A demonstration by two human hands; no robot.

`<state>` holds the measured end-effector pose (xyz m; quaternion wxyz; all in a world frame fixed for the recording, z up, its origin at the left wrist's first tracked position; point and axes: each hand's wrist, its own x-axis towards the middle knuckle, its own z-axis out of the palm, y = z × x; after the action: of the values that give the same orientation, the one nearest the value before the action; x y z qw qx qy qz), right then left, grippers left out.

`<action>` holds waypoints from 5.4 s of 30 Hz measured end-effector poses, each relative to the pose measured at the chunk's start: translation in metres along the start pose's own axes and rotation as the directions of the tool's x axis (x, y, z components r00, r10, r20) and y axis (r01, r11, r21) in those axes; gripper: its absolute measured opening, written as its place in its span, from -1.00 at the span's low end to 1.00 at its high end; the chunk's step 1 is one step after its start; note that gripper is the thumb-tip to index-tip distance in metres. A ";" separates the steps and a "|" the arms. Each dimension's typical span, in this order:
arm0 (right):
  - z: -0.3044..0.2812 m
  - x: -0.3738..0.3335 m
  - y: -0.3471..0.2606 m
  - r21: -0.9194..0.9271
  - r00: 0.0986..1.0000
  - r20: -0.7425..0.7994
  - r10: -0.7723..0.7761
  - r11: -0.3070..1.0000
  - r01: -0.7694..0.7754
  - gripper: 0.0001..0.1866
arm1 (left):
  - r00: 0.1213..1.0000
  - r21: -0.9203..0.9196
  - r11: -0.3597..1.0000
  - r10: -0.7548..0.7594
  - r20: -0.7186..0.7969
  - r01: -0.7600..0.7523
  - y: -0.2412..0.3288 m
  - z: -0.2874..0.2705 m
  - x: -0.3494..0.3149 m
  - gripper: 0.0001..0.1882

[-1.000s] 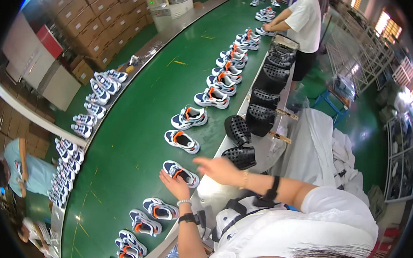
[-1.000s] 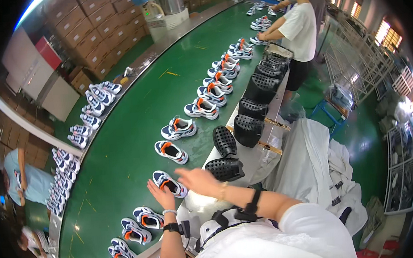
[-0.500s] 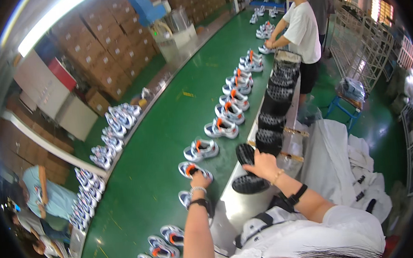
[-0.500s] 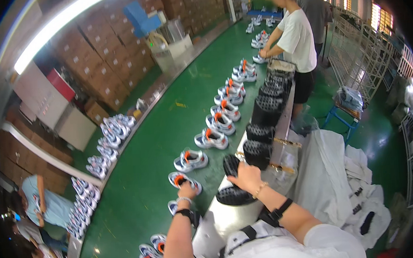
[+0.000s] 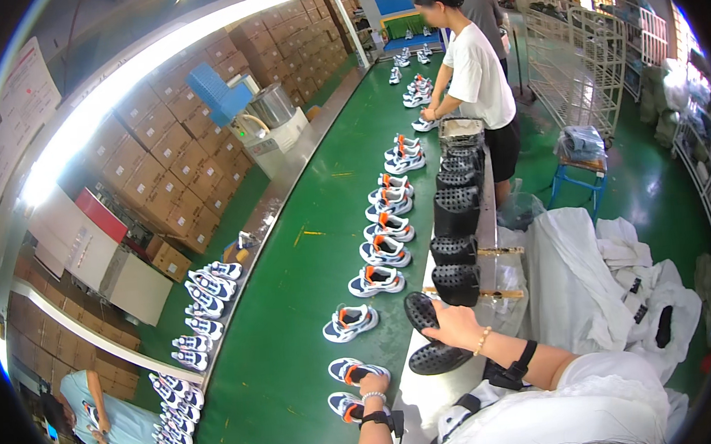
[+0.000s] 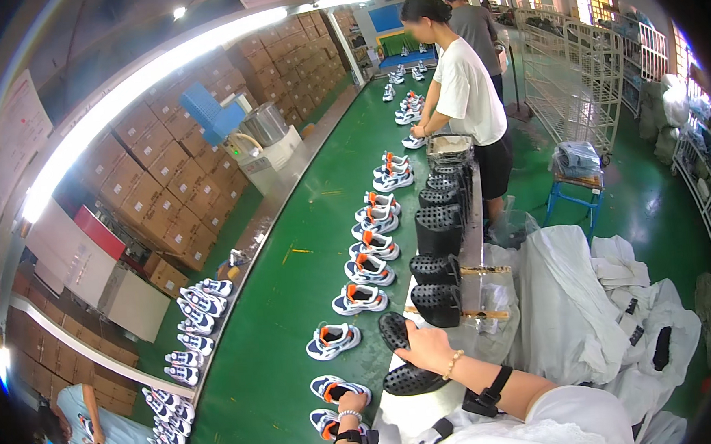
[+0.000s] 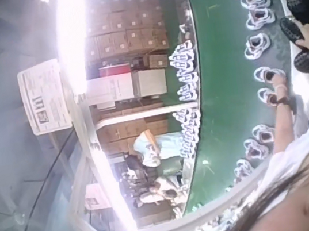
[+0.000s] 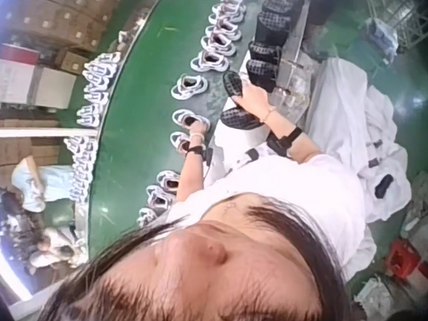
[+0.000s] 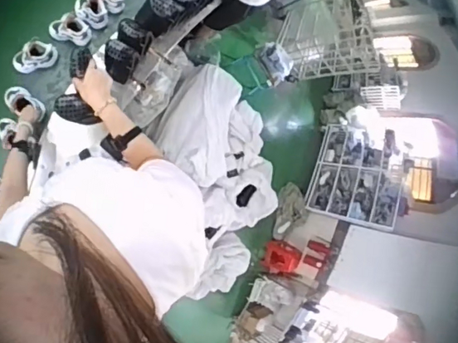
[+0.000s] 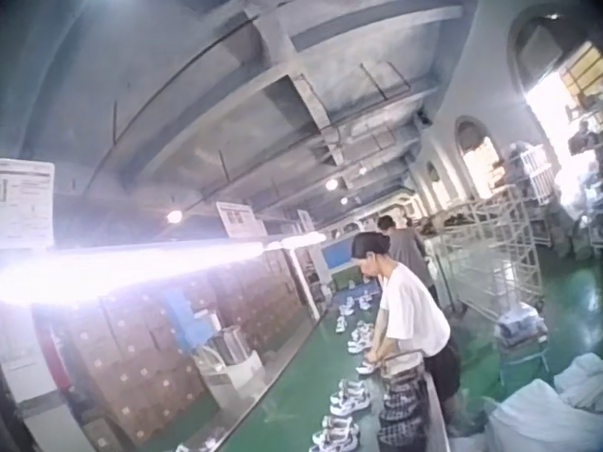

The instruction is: Inspecting manufactured shoes and organizing them on a conveyor and work table.

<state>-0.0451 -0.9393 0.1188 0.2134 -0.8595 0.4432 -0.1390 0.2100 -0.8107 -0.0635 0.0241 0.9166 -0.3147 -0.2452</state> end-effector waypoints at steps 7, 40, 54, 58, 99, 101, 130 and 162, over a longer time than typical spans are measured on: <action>-0.052 -0.027 -0.032 0.220 0.943 -0.099 -0.317 0.918 0.331 -0.32 | 0.886 -0.025 0.998 -0.070 -0.458 0.066 -0.020 0.030 -0.033 -0.37; 0.164 -0.018 -0.133 -0.061 0.781 0.368 -0.505 0.825 0.562 -0.52 | 0.903 -0.815 0.545 -0.223 -0.367 -0.197 -0.068 0.083 -0.086 -0.52; 0.295 0.005 -0.152 -0.213 0.768 0.231 -0.597 0.740 0.639 -0.74 | 0.860 -0.612 0.754 -0.128 -0.494 -0.239 -0.072 0.071 -0.100 -0.42; 0.311 0.004 -0.155 -0.148 0.849 0.258 -0.461 0.850 0.506 -0.83 | 0.870 -0.643 0.732 -0.144 -0.472 -0.227 -0.077 0.073 -0.101 -0.41; 0.245 -0.008 -0.184 0.297 0.685 0.374 -0.625 0.780 0.550 -0.71 | 0.744 -0.503 0.865 -0.335 -0.578 -0.001 -0.122 0.054 -0.113 -0.72; 0.180 -0.019 -0.173 0.512 0.682 0.359 -0.637 0.745 0.427 -0.69 | 0.677 -0.465 0.884 -0.313 -0.666 -0.049 -0.130 0.049 -0.116 -0.70; -0.014 0.015 0.039 -0.126 0.742 0.392 -0.543 0.768 0.628 -0.48 | 0.939 0.075 0.953 0.303 -0.163 -0.295 -0.015 0.010 -0.004 -0.63; 0.144 0.030 -0.154 -0.206 0.668 0.588 -0.456 0.715 0.669 -0.57 | 0.761 -0.537 0.817 -0.209 -0.614 -0.209 -0.086 0.010 -0.057 -0.59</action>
<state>0.1418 -0.8498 0.0700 0.0820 -0.9845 0.0965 0.1215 0.2153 -0.7068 -0.0646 0.4071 0.8918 -0.1972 0.0037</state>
